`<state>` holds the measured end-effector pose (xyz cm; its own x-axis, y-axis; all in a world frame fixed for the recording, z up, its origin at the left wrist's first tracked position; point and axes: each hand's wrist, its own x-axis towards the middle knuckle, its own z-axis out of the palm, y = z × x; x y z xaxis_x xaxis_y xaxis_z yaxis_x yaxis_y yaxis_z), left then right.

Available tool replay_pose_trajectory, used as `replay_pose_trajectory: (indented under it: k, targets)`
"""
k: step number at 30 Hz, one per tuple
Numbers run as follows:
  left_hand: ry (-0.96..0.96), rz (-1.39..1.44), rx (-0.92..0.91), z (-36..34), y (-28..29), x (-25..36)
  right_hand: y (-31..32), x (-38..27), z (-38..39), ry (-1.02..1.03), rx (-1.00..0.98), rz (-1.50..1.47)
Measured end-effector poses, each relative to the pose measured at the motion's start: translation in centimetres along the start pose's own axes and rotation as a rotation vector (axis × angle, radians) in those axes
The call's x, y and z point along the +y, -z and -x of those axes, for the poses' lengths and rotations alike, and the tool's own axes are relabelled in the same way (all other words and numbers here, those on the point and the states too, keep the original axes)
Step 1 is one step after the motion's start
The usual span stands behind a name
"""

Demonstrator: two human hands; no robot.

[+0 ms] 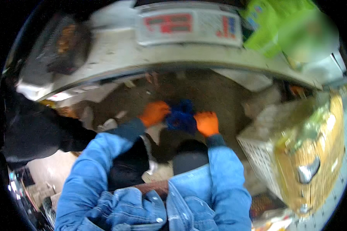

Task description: The person sorts red chili peppers on a white countertop, placing them into a digital scale tray and a plastic container. They then gather the peppers into a blue plastic bag and hand it to a customer. The person also picks up a pepper from the floor and cleans the counter with a brush.

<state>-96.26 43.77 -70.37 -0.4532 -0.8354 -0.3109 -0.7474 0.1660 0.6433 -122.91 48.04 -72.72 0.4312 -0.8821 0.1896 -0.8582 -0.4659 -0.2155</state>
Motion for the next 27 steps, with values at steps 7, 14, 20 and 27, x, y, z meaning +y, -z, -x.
replay_pose_trajectory:
  k: [7,14,20,27]
  targets:
    - [-0.05,-0.352,0.032,0.2,-4.0,-12.3,-6.2,5.4,6.0,-0.275,-0.284,0.209]
    - [0.112,-0.29,-0.06,-0.1,-4.3,-16.4,-11.6,4.6,7.2,-0.472,-0.444,0.204]
    - [0.299,0.574,-0.244,-2.0,0.0,-8.0,-8.5,4.1,4.8,-0.814,0.156,-0.653]
    - [-0.258,0.337,-0.104,-3.8,-6.4,-5.0,-2.6,-2.9,-3.0,-0.336,-0.092,-0.873]
